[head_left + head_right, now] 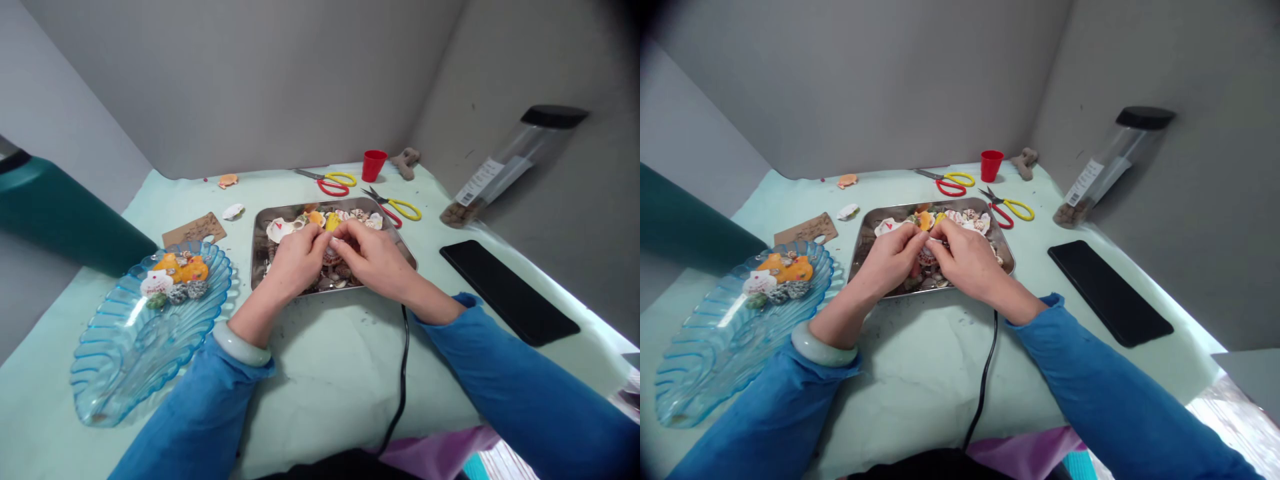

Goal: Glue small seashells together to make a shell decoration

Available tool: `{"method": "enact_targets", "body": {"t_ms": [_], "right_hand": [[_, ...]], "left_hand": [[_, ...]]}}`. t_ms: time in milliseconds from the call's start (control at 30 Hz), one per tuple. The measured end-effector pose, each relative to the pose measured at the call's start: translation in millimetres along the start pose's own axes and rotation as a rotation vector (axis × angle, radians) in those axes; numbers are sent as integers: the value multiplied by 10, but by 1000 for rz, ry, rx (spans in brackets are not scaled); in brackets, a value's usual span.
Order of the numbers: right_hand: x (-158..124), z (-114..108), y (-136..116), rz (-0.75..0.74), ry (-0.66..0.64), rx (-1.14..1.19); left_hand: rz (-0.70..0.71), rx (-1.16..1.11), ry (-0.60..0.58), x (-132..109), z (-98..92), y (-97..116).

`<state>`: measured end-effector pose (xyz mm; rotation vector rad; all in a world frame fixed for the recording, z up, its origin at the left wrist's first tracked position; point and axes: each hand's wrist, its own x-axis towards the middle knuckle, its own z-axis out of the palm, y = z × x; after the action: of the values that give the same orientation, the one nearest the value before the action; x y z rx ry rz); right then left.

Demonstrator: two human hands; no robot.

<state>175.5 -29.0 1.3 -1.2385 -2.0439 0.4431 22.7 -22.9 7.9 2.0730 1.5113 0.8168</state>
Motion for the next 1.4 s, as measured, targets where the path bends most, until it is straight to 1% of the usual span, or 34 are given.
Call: {"method": "enact_targets", "body": {"t_ms": [500,967,1400], "right_hand": [[1,7,3,24,21,-1],[2,5,8,14,-4,-12],[3,0,5,7,1,-12]], "left_hand": [[-3,12,-9,-9,6,-12],[15,17,-8,6,0,-19],[10,30,-5,-2,8,-17]]}}
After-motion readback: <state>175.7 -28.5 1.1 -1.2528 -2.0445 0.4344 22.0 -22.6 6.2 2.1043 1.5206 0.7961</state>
